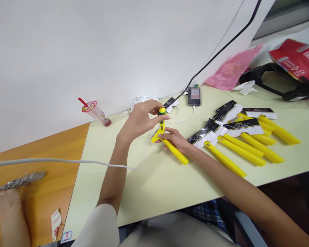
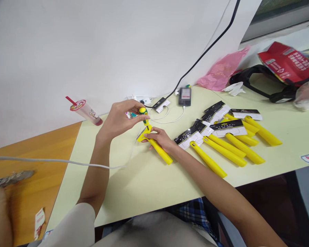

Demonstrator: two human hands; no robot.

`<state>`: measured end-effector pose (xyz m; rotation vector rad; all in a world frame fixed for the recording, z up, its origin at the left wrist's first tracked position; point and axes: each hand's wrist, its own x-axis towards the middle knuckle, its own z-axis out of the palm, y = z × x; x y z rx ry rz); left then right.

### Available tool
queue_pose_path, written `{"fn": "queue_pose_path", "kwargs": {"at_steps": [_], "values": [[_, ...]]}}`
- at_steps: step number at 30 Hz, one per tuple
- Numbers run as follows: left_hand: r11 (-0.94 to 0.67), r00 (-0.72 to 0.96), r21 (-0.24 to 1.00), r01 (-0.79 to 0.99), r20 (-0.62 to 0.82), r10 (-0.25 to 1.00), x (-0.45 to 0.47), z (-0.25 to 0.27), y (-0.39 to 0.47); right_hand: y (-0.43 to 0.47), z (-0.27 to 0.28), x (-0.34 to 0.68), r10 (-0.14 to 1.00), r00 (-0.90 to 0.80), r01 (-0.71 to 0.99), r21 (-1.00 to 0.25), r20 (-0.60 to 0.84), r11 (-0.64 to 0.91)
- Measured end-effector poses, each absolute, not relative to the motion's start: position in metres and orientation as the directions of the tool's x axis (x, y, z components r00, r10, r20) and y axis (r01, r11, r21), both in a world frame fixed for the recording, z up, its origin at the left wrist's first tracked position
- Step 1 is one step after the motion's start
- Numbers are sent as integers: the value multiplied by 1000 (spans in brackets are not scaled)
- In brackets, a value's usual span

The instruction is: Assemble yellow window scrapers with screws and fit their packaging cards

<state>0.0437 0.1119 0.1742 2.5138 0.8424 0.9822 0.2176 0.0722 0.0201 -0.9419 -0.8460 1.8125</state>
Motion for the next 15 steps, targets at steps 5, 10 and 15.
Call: {"fn": "queue_pose_path", "kwargs": {"at_steps": [5,10,15], "values": [[-776,591,484,405,509,626,44,174,112,72,19,217,918,-308,-404,-839,-250,-364],[-770,590,480,421,500,634,44,175,112,72,18,217,919,-308,-409,-839,-245,-360],[-767,590,478,427,495,638,44,175,111,72,20,217,919,-303,-410,-836,-252,-365]]}}
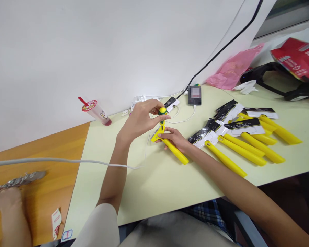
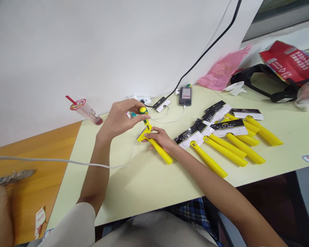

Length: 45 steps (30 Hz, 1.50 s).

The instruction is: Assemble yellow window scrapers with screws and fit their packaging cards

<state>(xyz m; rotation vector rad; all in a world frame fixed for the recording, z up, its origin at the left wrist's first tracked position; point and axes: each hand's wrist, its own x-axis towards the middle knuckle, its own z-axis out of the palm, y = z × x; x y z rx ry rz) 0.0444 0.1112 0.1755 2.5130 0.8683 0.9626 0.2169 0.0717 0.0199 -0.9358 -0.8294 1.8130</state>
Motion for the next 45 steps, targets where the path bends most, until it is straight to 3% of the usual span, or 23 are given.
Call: {"fn": "queue_pose_path", "kwargs": {"at_steps": [18,45], "values": [[-766,615,493,413,470,634,44,176,111,71,21,217,919,-297,-399,-841,-258,-365],[-689,685,615,384,311,659,25,189,110,72,15,215,906,-322,-385,-837,-274,-390]]}}
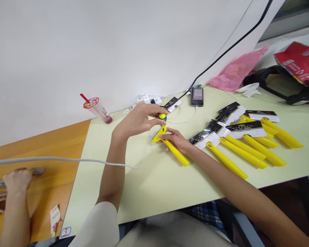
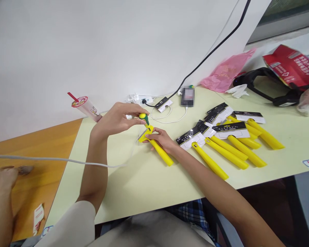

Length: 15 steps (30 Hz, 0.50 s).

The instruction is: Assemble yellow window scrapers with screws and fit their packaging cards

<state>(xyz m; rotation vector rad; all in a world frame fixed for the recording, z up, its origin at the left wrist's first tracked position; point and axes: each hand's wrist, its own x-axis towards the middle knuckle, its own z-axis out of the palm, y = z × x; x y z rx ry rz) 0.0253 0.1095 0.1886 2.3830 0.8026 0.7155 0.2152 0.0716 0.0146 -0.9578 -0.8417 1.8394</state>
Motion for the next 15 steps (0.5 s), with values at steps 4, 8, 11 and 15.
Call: {"fn": "queue_pose_path", "kwargs": {"at_steps": [4,8,11,15], "values": [[-704,669,602,377,349,657,27,186,112,72,18,216,915,-306,-382,-846,-264,-372],[-731,577,587,349,479,661,30,185,115,71,18,215,949,-244,-356,-892,-198,-278],[-750,455,591,296,604,655,30,187,114,70,15,213,969,-202,-321,-925,-141,-202],[-761,248,620,191,720,648,26,194,112,71,16,211,977,-158,-348,-918,-144,-192]]}}
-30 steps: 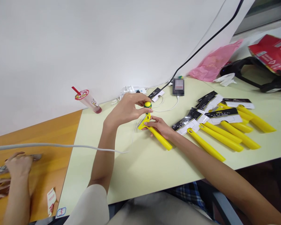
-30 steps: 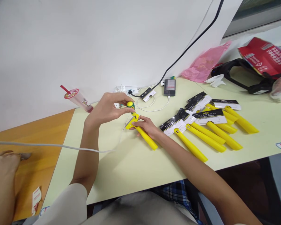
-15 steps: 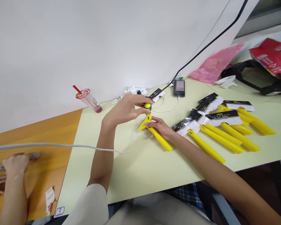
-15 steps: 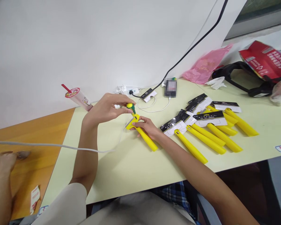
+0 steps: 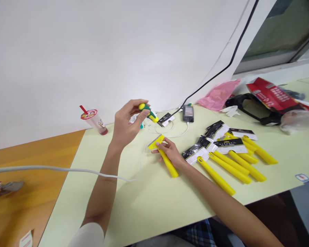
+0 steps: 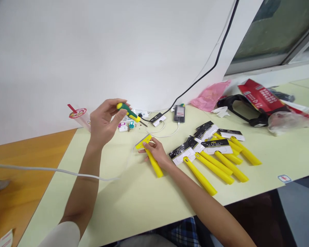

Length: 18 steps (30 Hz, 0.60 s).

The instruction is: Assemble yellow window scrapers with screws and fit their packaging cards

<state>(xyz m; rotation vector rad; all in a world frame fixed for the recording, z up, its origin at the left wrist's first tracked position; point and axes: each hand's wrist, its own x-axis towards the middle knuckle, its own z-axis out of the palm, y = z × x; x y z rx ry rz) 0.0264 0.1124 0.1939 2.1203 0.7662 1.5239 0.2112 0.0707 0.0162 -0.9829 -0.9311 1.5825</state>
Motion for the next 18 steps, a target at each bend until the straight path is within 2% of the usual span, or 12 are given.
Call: {"fn": "queue_pose_path", "kwargs": {"at_steps": [4,7,11,14,18], "values": [[-743,111,667,51,736,668,22,200,113,74,19,213,986,-78,-393,-904,-149,-167],[-715,127,699,-21,711,691,19,201,112,78,18,216,983,-30,-433,-884,-179,-174],[-705,352,707,49,649,675,19,201,105,84,16,219,970,4,-538,-819,-242,-201],[-753,569,630,189,555,607,23,199,99,87,19,220,952,-25,-600,-757,-306,-259],[-772,696,560,300,425,579,29,195,99,88,23,222,939,-59,-630,-717,-338,-298]]}}
